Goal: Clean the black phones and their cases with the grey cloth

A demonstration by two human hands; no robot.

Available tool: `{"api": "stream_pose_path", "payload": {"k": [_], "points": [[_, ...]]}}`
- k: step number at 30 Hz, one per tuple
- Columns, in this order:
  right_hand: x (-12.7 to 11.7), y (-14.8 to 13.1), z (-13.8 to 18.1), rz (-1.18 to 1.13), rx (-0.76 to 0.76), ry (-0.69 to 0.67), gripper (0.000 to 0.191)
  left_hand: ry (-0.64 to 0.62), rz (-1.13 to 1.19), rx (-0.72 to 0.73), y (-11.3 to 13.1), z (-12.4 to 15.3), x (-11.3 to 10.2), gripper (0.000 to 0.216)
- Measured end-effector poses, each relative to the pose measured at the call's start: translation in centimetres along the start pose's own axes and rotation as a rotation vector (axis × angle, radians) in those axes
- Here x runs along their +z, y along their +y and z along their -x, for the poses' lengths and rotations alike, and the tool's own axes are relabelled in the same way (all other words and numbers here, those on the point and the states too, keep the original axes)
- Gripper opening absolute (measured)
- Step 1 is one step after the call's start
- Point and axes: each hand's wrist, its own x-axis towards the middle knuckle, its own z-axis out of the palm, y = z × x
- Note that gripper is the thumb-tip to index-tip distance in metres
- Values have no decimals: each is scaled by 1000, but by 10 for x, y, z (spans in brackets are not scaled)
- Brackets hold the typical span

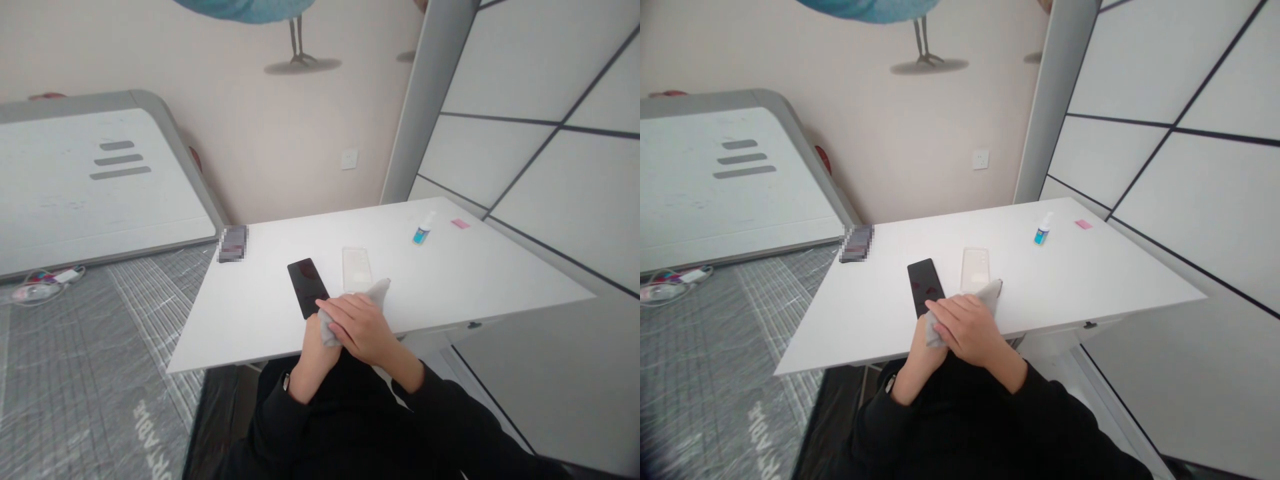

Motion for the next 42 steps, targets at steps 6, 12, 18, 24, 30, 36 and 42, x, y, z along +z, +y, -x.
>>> {"api": "stream_pose_path", "payload": {"k": [6, 12, 18, 24, 30, 36, 42], "points": [[-14, 61, 5, 156, 200, 98, 48, -46, 113, -84, 20, -1, -15, 22], [-31, 98, 28, 163, 583, 552, 49, -55, 301, -192, 26, -2, -20, 20], [-42, 84, 43, 106, 323, 258, 61, 33, 492, -249, 26, -8, -31, 22], [-34, 70, 34, 202, 155, 75, 75, -27, 630, -301, 44, -14, -54, 30], [-29, 60, 25, 278, 122, 177, 61, 83, 548, -321, 52, -16, -61, 25], [-16, 47, 29, 281, 179, 193, 59, 203, 444, -295, 55, -18, -56, 17], [-7, 34, 29, 177, 329, 200, 60, 239, 420, -277, 58, -24, -56, 20]]}}
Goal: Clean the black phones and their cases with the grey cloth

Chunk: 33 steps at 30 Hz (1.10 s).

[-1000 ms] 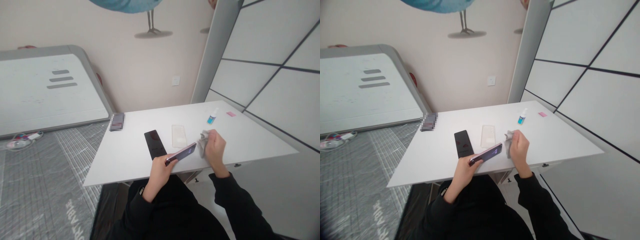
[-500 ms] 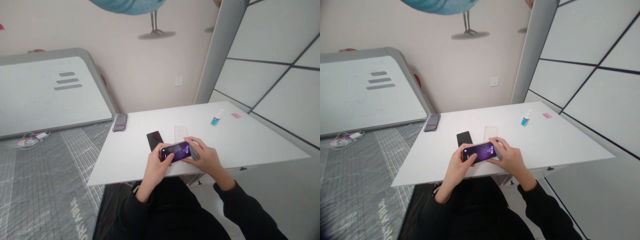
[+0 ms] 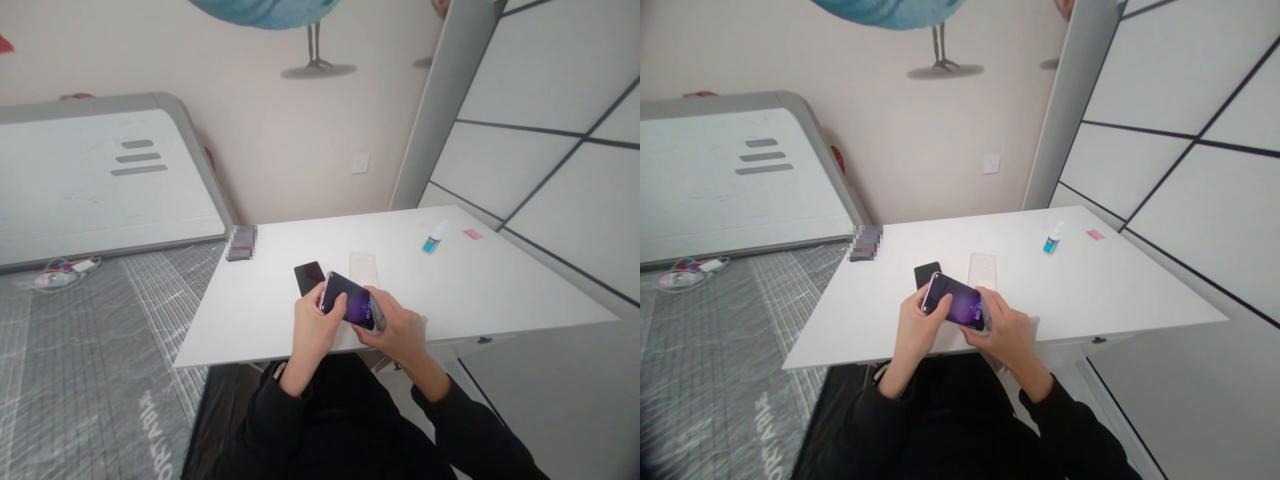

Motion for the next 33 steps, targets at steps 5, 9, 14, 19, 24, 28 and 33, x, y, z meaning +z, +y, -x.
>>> {"api": "stream_pose_path", "payload": {"k": [5, 9, 14, 19, 24, 28, 33], "points": [[-11, 12, -1, -328, 191, -55, 70, 26, -52, 31, -3, -8, -7, 23], [-20, 26, -15, -635, 542, 253, 39, 44, -38, 59, -2, -7, -8, 18], [-32, 23, -48, -1102, 810, 431, 26, 57, -65, 187, -3, -2, 3, 8], [-48, -8, -71, -1168, 456, 290, 25, 25, -101, 363, -9, -1, 14, 8], [-45, -33, -78, -780, -41, -45, 23, 10, -86, 418, -12, 3, 19, 15], [-35, -38, -76, -466, -202, -71, 31, 17, -49, 421, -16, 5, 26, 18], [-27, -43, -71, -223, -221, 22, 30, -113, -93, 285, -37, 1, 31, 12]]}}
